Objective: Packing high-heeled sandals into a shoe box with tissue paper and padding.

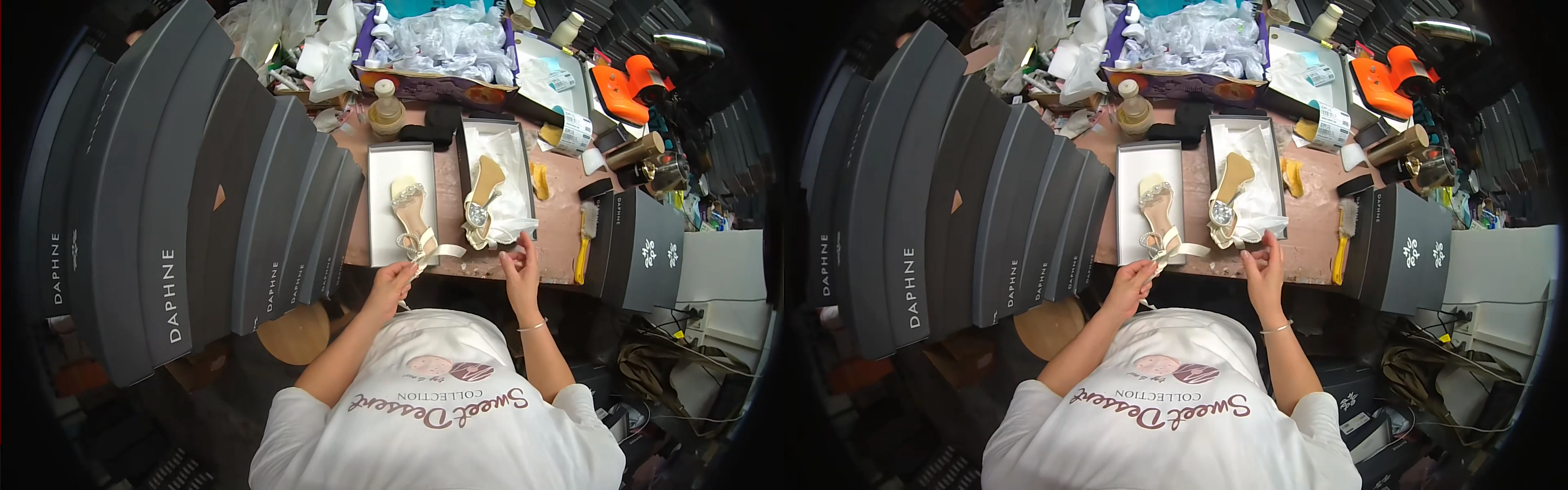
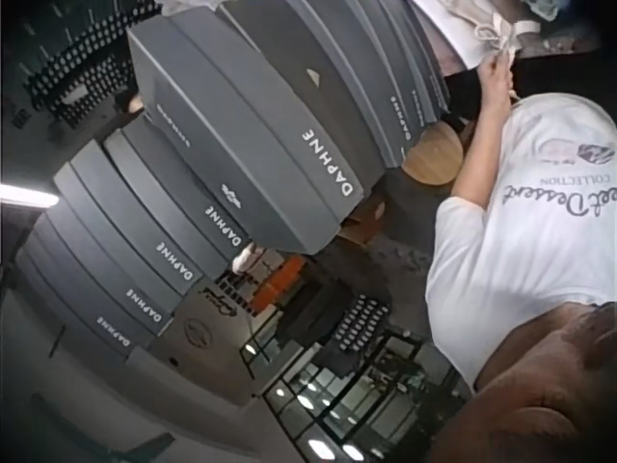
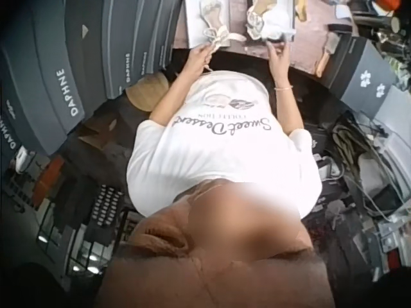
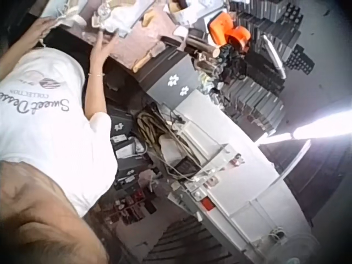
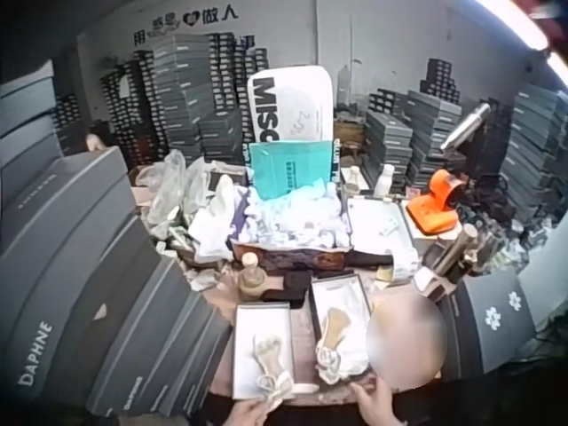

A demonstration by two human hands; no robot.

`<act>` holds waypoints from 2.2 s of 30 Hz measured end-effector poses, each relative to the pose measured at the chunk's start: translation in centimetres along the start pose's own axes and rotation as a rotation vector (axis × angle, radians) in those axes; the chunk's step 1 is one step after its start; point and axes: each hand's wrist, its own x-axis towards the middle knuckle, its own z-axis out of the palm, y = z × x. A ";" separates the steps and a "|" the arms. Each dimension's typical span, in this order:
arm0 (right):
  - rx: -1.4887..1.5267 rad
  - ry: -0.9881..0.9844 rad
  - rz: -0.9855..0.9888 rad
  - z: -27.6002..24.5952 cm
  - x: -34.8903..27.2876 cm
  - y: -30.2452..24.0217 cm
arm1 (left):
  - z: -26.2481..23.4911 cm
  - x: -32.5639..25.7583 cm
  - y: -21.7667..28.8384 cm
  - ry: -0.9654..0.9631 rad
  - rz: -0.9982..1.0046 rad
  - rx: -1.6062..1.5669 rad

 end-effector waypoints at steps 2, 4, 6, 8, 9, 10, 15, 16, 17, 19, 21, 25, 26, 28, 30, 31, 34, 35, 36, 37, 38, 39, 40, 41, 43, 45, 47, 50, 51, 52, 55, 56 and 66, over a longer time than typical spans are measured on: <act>-0.247 -0.220 -0.262 0.6 -0.2 -3.6 | 0.1 0.2 0.1 0.018 0.018 0.059; -0.440 -0.481 -0.616 3.1 0.6 -5.7 | 0.2 0.6 0.5 0.042 0.032 0.131; -0.530 -0.525 -0.764 6.7 1.1 -5.8 | -0.1 1.1 0.6 0.006 0.153 0.254; -0.609 -0.600 -0.813 8.4 1.6 -4.2 | -0.7 1.4 0.8 -0.024 0.272 0.373; -0.648 -0.648 -0.789 8.7 2.1 -3.0 | -0.8 1.4 1.2 -0.030 0.261 0.398; -0.687 -0.696 -0.765 8.8 2.4 -2.1 | -0.8 1.3 1.9 -0.036 0.251 0.423; -0.570 -0.707 -0.699 6.5 3.1 -3.7 | -0.7 1.0 3.5 -0.086 0.232 0.513; -0.569 -0.669 -0.639 6.0 3.3 -3.3 | -1.1 1.2 3.3 -0.094 0.244 0.551; -0.568 -0.628 -0.579 5.4 3.7 -2.7 | -1.4 1.4 3.1 -0.104 0.256 0.589; -0.567 -0.565 -0.405 4.1 3.9 -1.8 | -2.3 1.6 3.0 -0.043 0.300 0.686; -0.569 -0.536 -0.389 4.0 2.5 0.1 | -2.4 2.0 2.7 -0.046 0.291 0.715; -0.611 -0.528 -0.494 4.5 1.4 -1.9 | -2.3 1.7 2.4 -0.140 0.186 0.626; -0.628 -0.499 -0.553 5.1 1.3 -2.6 | -2.2 1.6 2.8 -0.164 0.172 0.605; -0.698 -0.547 -0.659 6.5 1.5 -2.4 | -2.0 1.2 3.3 -0.174 0.089 0.593; -0.809 -0.637 -0.681 8.0 1.8 -2.2 | -2.2 0.7 3.3 -0.150 0.073 0.639; -0.843 -0.629 -0.766 8.3 2.4 -1.1 | -2.4 0.6 3.1 -0.128 0.098 0.693; -0.712 -0.665 -0.669 7.9 2.4 -0.5 | -0.8 -2.0 4.8 0.086 0.537 1.181; -0.601 -0.651 -0.614 7.6 2.3 -0.3 | 0.2 -2.6 4.6 0.148 0.724 1.210; -0.558 -0.674 -0.568 7.4 2.3 -0.2 | 0.0 -2.9 4.2 0.120 0.732 1.233; -0.515 -0.696 -0.521 7.2 2.4 -0.2 | -0.3 -3.0 3.8 0.091 0.740 1.256; -0.471 -0.718 -0.477 7.1 2.5 -0.4 | -0.5 -3.0 3.5 0.066 0.750 1.280; -0.481 -0.734 -0.478 7.1 2.5 -0.6 | -0.7 -2.9 3.2 0.082 0.765 1.263; -0.490 -0.749 -0.478 7.0 2.5 -0.9 | -0.8 -2.8 3.1 0.092 0.758 1.269; -0.502 -0.760 -0.477 6.8 2.6 -1.0 | -0.9 -2.7 3.1 0.098 0.753 1.274; -0.562 -0.813 -0.513 6.3 2.8 -0.7 | -1.1 -2.6 3.6 0.000 0.557 1.236; -0.599 -0.846 -0.536 5.9 2.8 -0.2 | -1.1 -2.7 5.2 -0.194 0.176 1.131; -0.614 -0.861 -0.541 5.4 2.6 0.0 | -1.4 -1.9 5.3 -0.206 0.030 0.619; -0.471 -0.878 -0.458 4.9 2.4 -0.7 | -0.6 -0.1 4.7 -0.129 0.184 0.168; -0.405 -0.871 -0.401 4.9 2.4 -1.2 | -0.2 0.6 4.8 -0.132 0.210 0.052; -0.339 -0.862 -0.345 5.0 2.4 -1.8 | 0.2 1.2 4.9 -0.134 0.235 -0.064; -0.186 -0.854 -0.285 5.2 2.3 -2.7 | 1.4 2.5 4.2 -0.129 0.230 -0.153; -0.137 -0.853 -0.286 5.3 2.3 -2.9 | 1.7 2.8 4.2 -0.107 0.230 -0.138; -0.154 -0.692 -0.425 7.4 3.1 -4.5 | 1.3 2.5 4.2 -0.188 0.471 0.650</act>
